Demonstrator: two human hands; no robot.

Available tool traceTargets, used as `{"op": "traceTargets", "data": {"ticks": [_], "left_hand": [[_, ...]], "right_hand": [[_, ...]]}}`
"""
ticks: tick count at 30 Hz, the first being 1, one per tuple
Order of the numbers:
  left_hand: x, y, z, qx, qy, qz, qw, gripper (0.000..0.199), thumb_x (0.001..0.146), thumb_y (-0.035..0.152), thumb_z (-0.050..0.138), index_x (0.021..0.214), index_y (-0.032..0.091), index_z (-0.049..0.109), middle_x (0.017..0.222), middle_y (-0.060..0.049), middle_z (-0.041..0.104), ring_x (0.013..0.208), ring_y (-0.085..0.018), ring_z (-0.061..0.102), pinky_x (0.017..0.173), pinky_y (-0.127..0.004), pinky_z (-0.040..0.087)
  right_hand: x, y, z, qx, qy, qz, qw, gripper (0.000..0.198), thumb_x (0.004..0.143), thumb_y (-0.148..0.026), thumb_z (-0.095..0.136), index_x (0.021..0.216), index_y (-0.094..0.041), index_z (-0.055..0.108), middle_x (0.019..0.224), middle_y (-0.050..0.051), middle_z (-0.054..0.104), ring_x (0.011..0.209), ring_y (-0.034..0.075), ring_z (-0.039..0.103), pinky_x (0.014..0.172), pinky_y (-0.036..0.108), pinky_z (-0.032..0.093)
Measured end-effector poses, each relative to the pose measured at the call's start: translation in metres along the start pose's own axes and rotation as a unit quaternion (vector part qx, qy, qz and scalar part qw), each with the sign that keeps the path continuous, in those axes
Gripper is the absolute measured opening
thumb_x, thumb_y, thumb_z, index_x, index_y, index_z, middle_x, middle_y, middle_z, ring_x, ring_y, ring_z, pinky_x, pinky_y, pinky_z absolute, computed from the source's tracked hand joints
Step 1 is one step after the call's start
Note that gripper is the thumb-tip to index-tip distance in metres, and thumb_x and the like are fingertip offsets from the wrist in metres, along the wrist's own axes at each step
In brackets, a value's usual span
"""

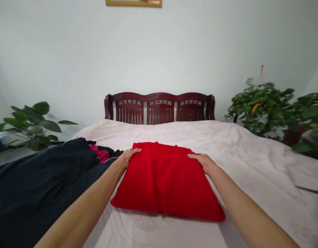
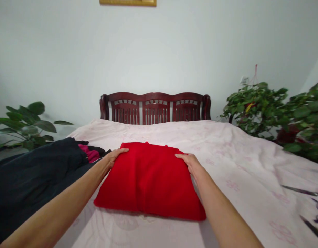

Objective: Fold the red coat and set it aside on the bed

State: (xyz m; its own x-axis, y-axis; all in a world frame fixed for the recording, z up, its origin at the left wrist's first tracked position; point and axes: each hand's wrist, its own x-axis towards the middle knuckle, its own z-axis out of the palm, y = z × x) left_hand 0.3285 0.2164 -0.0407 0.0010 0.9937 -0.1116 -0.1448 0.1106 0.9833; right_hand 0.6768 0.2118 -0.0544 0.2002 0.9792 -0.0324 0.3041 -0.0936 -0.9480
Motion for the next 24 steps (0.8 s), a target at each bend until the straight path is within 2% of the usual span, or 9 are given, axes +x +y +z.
{"op": "traceTargets", "data": {"ticks": [2, 4, 7, 10, 13, 15, 17, 20, 24], "left_hand": [[-0.016, 0.022, 0.002, -0.025, -0.01, 0.051, 0.998, 0.04, 0.058, 0.027, 0.08, 0.094, 0.013, 0.068, 0.086, -0.011, 0.078, 0.076, -0.026, 0.073, 0.076, -0.04, 0.061], [-0.036, 0.044, -0.001, -0.018, -0.023, 0.159, 0.987, 0.049, 0.059, 0.027, 0.079, 0.104, 0.014, 0.067, 0.097, -0.008, 0.077, 0.087, -0.024, 0.072, 0.084, -0.038, 0.059], [-0.067, 0.052, -0.017, 0.119, -0.001, 0.322, 0.939, 0.052, 0.059, 0.022, 0.078, 0.109, 0.016, 0.065, 0.104, -0.005, 0.075, 0.097, -0.025, 0.069, 0.09, -0.036, 0.055], [-0.09, 0.009, -0.038, 0.317, 0.016, 0.381, 0.868, 0.036, 0.063, 0.016, 0.07, 0.098, 0.018, 0.064, 0.1, -0.004, 0.072, 0.096, -0.024, 0.067, 0.09, -0.035, 0.052], [-0.104, -0.062, -0.052, 0.412, -0.063, 0.411, 0.811, 0.022, 0.067, 0.008, 0.055, 0.085, 0.021, 0.059, 0.099, -0.004, 0.07, 0.101, -0.024, 0.064, 0.095, -0.037, 0.049], [-0.112, -0.097, -0.056, 0.429, -0.066, 0.398, 0.809, 0.034, 0.062, 0.001, 0.044, 0.086, 0.022, 0.056, 0.101, -0.004, 0.068, 0.109, -0.023, 0.062, 0.098, -0.038, 0.048], [-0.119, -0.114, -0.055, 0.434, -0.052, 0.378, 0.816, 0.044, 0.056, -0.002, 0.039, 0.088, 0.023, 0.055, 0.104, -0.004, 0.067, 0.115, -0.022, 0.06, 0.102, -0.039, 0.047], [-0.133, -0.117, -0.052, 0.433, -0.013, 0.359, 0.827, 0.055, 0.052, -0.004, 0.038, 0.096, 0.023, 0.057, 0.117, -0.005, 0.064, 0.122, -0.022, 0.056, 0.109, -0.041, 0.043], [-0.157, -0.125, -0.054, 0.429, 0.067, 0.313, 0.845, 0.076, 0.06, -0.008, 0.038, 0.127, 0.023, 0.055, 0.139, -0.008, 0.054, 0.131, -0.022, 0.051, 0.116, -0.043, 0.039]], "right_hand": [[-0.011, -0.024, -0.014, 0.048, 0.038, -0.05, 0.997, 0.058, 0.069, -0.042, 0.076, 0.117, -0.012, 0.065, 0.11, 0.016, 0.075, 0.095, 0.026, 0.072, 0.081, 0.036, 0.06], [-0.027, -0.046, -0.032, 0.062, 0.112, -0.151, 0.98, 0.081, 0.065, -0.042, 0.079, 0.136, -0.014, 0.053, 0.124, 0.014, 0.069, 0.107, 0.026, 0.068, 0.093, 0.038, 0.056], [-0.062, -0.051, -0.055, -0.034, 0.222, -0.311, 0.924, 0.091, 0.061, -0.037, 0.08, 0.143, -0.016, 0.047, 0.133, 0.014, 0.063, 0.112, 0.028, 0.064, 0.101, 0.042, 0.051], [-0.099, -0.002, -0.06, -0.194, 0.224, -0.391, 0.872, 0.07, 0.069, -0.03, 0.07, 0.136, -0.021, 0.053, 0.126, 0.011, 0.064, 0.111, 0.028, 0.062, 0.098, 0.041, 0.051], [-0.123, 0.072, -0.049, -0.292, 0.11, -0.446, 0.839, 0.046, 0.073, -0.025, 0.061, 0.119, -0.023, 0.06, 0.108, 0.007, 0.068, 0.101, 0.026, 0.064, 0.089, 0.041, 0.054], [-0.131, 0.106, -0.041, -0.316, 0.078, -0.435, 0.84, 0.044, 0.074, -0.021, 0.057, 0.118, -0.023, 0.06, 0.108, 0.008, 0.067, 0.101, 0.026, 0.063, 0.09, 0.042, 0.054], [-0.136, 0.122, -0.037, -0.327, 0.069, -0.411, 0.848, 0.049, 0.074, -0.017, 0.055, 0.122, -0.022, 0.058, 0.112, 0.009, 0.065, 0.105, 0.027, 0.06, 0.094, 0.043, 0.052], [-0.139, 0.126, -0.038, -0.311, 0.068, -0.374, 0.871, 0.062, 0.069, -0.011, 0.048, 0.131, -0.021, 0.054, 0.118, 0.009, 0.062, 0.111, 0.025, 0.058, 0.099, 0.041, 0.049], [-0.147, 0.142, -0.042, -0.258, 0.117, -0.317, 0.905, 0.071, 0.066, -0.01, 0.042, 0.136, -0.018, 0.051, 0.124, 0.011, 0.059, 0.119, 0.024, 0.056, 0.106, 0.041, 0.044]]}}
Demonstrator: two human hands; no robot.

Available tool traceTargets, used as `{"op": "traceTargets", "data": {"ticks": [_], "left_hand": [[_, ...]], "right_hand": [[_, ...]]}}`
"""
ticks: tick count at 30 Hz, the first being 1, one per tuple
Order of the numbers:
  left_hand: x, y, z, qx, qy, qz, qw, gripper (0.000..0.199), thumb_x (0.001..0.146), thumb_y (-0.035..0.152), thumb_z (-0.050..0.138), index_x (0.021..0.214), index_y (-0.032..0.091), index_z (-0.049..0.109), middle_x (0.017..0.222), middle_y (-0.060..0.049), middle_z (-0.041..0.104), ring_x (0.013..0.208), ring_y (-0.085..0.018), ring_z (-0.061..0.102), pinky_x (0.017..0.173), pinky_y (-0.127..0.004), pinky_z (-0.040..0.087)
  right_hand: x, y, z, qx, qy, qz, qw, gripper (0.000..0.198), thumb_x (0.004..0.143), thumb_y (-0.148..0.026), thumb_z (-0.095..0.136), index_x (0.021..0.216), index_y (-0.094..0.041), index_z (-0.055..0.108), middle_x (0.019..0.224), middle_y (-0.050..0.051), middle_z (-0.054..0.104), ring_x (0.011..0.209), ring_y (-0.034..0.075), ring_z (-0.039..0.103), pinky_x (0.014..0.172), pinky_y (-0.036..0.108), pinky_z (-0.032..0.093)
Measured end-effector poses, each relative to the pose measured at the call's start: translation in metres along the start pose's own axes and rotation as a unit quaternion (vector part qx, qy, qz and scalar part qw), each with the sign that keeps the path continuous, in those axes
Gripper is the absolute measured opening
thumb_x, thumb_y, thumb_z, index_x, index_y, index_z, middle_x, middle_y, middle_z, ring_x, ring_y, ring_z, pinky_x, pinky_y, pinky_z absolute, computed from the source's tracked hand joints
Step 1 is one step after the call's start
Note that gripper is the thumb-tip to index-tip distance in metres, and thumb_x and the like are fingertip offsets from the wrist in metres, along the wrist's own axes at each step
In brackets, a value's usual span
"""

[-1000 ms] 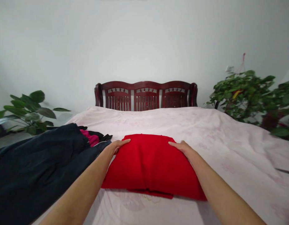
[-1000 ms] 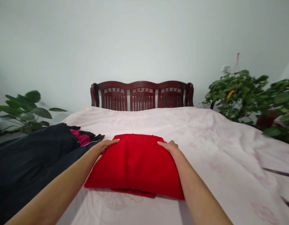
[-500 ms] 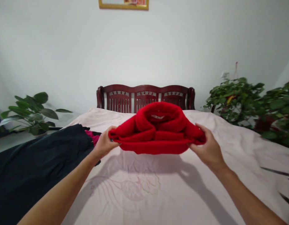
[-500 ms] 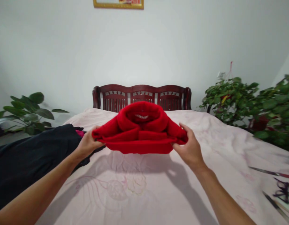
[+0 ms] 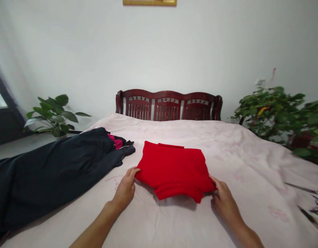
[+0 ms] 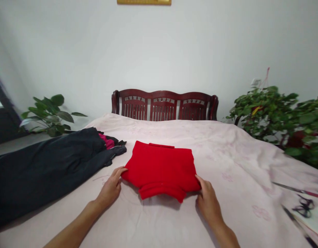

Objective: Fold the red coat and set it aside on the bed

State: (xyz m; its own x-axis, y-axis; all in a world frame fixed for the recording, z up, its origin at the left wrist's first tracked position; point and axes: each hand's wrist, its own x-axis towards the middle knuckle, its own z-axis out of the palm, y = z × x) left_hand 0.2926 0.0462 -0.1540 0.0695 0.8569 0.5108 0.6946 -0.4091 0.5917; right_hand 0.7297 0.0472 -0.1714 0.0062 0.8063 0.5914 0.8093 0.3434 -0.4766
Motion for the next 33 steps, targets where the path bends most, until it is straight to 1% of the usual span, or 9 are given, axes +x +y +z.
{"op": "traceTargets", "data": {"ticks": [3, 6, 8, 10, 13, 17, 21, 27, 33], "left_hand": [[-0.022, -0.003, 0.002, 0.009, 0.002, -0.055, 0.998, 0.083, 0.065, -0.008, 0.039, 0.142, 0.022, 0.045, 0.14, -0.01, 0.054, 0.131, -0.023, 0.052, 0.115, -0.045, 0.039], [-0.037, -0.005, 0.004, 0.002, 0.018, -0.08, 0.997, 0.078, 0.069, -0.004, 0.042, 0.144, 0.019, 0.042, 0.138, -0.012, 0.054, 0.129, -0.024, 0.053, 0.114, -0.045, 0.04], [-0.042, -0.005, 0.005, -0.013, 0.031, -0.088, 0.996, 0.074, 0.071, -0.002, 0.045, 0.142, 0.019, 0.043, 0.138, -0.012, 0.055, 0.128, -0.024, 0.054, 0.113, -0.045, 0.041], [-0.043, -0.003, 0.005, -0.032, 0.038, -0.092, 0.994, 0.072, 0.072, -0.001, 0.046, 0.141, 0.019, 0.044, 0.137, -0.011, 0.056, 0.127, -0.022, 0.055, 0.113, -0.043, 0.041], [-0.043, 0.003, 0.003, -0.048, 0.04, -0.107, 0.992, 0.071, 0.071, 0.0, 0.048, 0.139, 0.019, 0.046, 0.136, -0.01, 0.059, 0.126, -0.02, 0.057, 0.112, -0.04, 0.041], [-0.041, 0.012, -0.003, -0.028, 0.011, -0.14, 0.99, 0.07, 0.073, 0.001, 0.048, 0.141, 0.02, 0.045, 0.12, -0.008, 0.068, 0.115, -0.02, 0.063, 0.104, -0.037, 0.045], [-0.04, 0.013, -0.006, -0.016, -0.004, -0.154, 0.988, 0.073, 0.074, 0.002, 0.048, 0.143, 0.024, 0.041, 0.114, -0.006, 0.07, 0.11, -0.019, 0.063, 0.101, -0.036, 0.043], [-0.039, 0.005, -0.003, -0.028, -0.005, -0.152, 0.988, 0.072, 0.073, 0.002, 0.047, 0.142, 0.024, 0.042, 0.112, -0.005, 0.069, 0.108, -0.019, 0.062, 0.099, -0.035, 0.043], [-0.04, 0.005, -0.003, -0.025, -0.002, -0.145, 0.989, 0.068, 0.075, 0.003, 0.047, 0.14, 0.023, 0.044, 0.111, -0.005, 0.069, 0.107, -0.019, 0.062, 0.098, -0.036, 0.044]], "right_hand": [[-0.016, 0.009, 0.002, 0.0, 0.014, 0.087, 0.996, 0.069, 0.067, -0.017, 0.043, 0.135, -0.014, 0.052, 0.122, 0.014, 0.059, 0.116, 0.027, 0.057, 0.103, 0.043, 0.046], [-0.022, 0.007, 0.0, 0.005, 0.013, 0.161, 0.987, 0.07, 0.068, -0.022, 0.044, 0.136, -0.01, 0.052, 0.121, 0.016, 0.058, 0.108, 0.027, 0.061, 0.098, 0.041, 0.049], [-0.021, 0.003, -0.003, 0.007, 0.028, 0.18, 0.983, 0.07, 0.068, -0.024, 0.044, 0.136, -0.009, 0.052, 0.122, 0.016, 0.057, 0.107, 0.026, 0.062, 0.098, 0.039, 0.05], [-0.02, 0.0, -0.005, 0.005, 0.032, 0.179, 0.983, 0.069, 0.069, -0.026, 0.045, 0.135, -0.011, 0.053, 0.122, 0.016, 0.057, 0.107, 0.026, 0.062, 0.098, 0.038, 0.049], [-0.02, 0.003, -0.004, 0.014, 0.01, 0.163, 0.987, 0.069, 0.067, -0.027, 0.046, 0.134, -0.014, 0.054, 0.12, 0.014, 0.06, 0.108, 0.026, 0.063, 0.098, 0.038, 0.049], [-0.02, 0.018, 0.002, 0.047, -0.009, 0.173, 0.984, 0.071, 0.067, -0.03, 0.047, 0.136, -0.015, 0.052, 0.12, 0.014, 0.062, 0.112, 0.027, 0.063, 0.102, 0.04, 0.047], [-0.019, 0.024, 0.003, 0.081, -0.023, 0.186, 0.979, 0.073, 0.065, -0.031, 0.049, 0.136, -0.016, 0.052, 0.125, 0.014, 0.062, 0.117, 0.027, 0.062, 0.105, 0.04, 0.045], [-0.017, 0.02, 0.001, 0.105, -0.006, 0.194, 0.975, 0.071, 0.061, -0.031, 0.051, 0.131, -0.019, 0.058, 0.123, 0.012, 0.065, 0.115, 0.029, 0.063, 0.105, 0.039, 0.045], [-0.015, 0.018, 0.0, 0.119, 0.009, 0.201, 0.972, 0.07, 0.057, -0.03, 0.052, 0.126, -0.019, 0.062, 0.117, 0.011, 0.068, 0.112, 0.03, 0.065, 0.099, 0.039, 0.049]]}}
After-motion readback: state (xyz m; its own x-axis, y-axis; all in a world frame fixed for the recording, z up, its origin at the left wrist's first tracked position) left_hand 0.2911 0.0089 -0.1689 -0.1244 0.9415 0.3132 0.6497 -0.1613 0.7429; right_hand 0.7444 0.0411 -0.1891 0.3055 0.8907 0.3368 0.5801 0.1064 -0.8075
